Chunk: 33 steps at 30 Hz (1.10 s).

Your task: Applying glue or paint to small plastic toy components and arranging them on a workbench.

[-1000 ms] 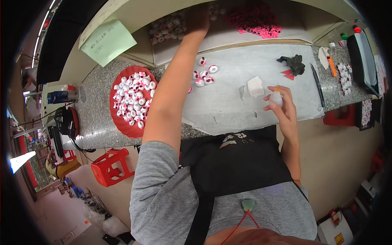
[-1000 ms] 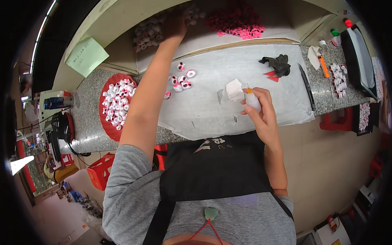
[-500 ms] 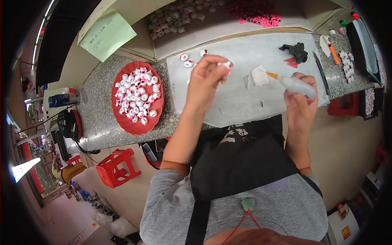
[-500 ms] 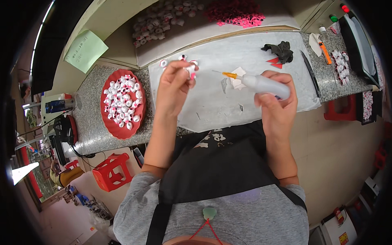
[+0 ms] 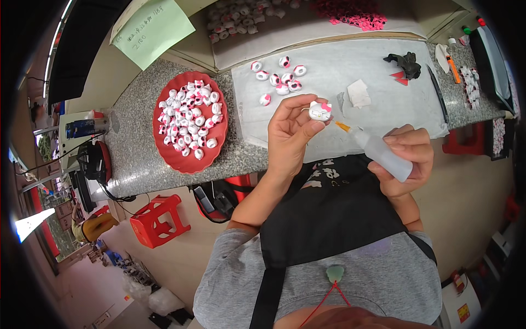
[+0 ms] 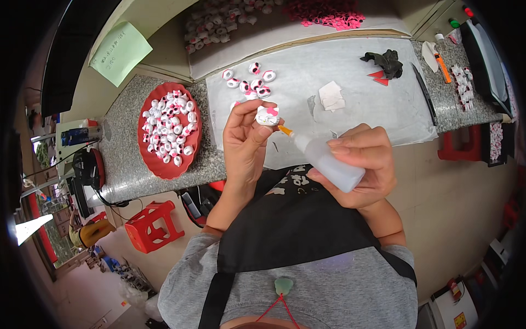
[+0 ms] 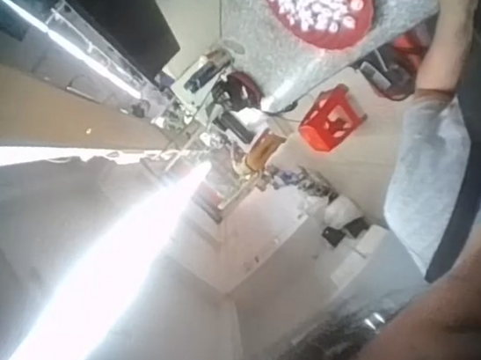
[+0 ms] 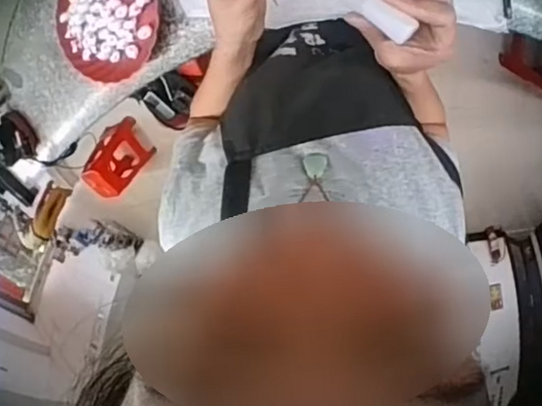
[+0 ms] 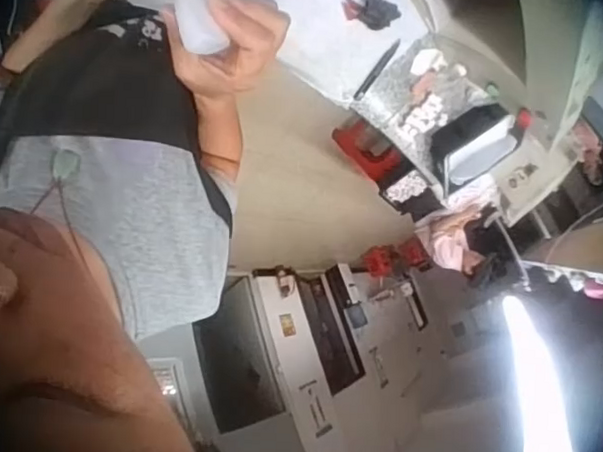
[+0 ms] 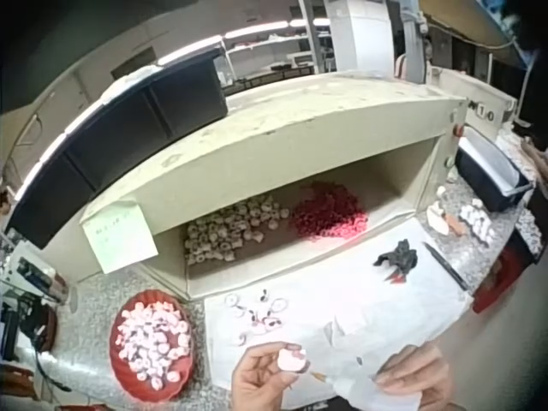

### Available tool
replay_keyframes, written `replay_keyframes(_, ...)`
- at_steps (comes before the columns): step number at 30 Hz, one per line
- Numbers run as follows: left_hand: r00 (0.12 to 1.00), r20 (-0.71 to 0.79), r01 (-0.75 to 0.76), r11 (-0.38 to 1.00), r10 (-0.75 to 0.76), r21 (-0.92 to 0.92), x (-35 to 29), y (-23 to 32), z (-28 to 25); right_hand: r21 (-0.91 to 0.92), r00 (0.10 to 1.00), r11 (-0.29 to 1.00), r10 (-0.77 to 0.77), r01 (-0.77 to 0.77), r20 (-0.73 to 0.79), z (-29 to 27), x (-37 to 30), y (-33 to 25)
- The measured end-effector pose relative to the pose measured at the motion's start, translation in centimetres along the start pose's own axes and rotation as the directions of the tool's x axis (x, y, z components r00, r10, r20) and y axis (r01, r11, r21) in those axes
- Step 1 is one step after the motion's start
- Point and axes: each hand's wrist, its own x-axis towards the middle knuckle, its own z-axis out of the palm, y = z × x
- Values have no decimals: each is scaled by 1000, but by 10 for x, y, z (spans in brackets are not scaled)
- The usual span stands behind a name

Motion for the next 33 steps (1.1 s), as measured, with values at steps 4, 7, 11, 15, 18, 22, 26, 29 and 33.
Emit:
replay_keyframes(4, 1000, 28, -2, 1000, 1, 9, 0, 0, 0, -14, 999, 1000, -9, 10, 47, 0, 1, -1)
replay_keyframes(7, 999, 38, 2, 1000, -3, 19, 0, -1, -1, -12, 998, 1000, -15, 16, 58, 0, 0, 0)
replay_keyframes(11, 999, 46, 0, 999, -2, 42, 0, -3, -2, 39, 993, 996, -81, 78, 86, -1, 4, 4)
replay_keyframes(15, 999, 47, 3, 998, -6, 56, 0, -3, -1, 28, 992, 997, -77, 75, 96, -2, 5, 2)
replay_keyframes(18, 1000, 29, -6, 993, 3, 115, 0, -4, -1, 40, 992, 996, -88, 84, 96, -2, 5, 2)
replay_keyframes(22, 1000, 23, -9, 994, 6, 113, 0, -5, -1, 0, 993, 999, -37, 37, 114, -3, 2, 0)
replay_keyframes(26, 999, 29, 35, 999, -35, -2, -1, -3, -1, -6, 992, 998, -68, 69, 106, -4, 2, 1)
replay_keyframes(29, 999, 38, 31, 999, -31, -11, -1, -2, -3, -22, 992, 997, -77, 79, 101, -4, 2, 1)
replay_keyframes(33, 998, 35, 47, 999, -47, -2, -1, -2, -1, -27, 990, 994, -99, 102, 102, -2, 2, 3)
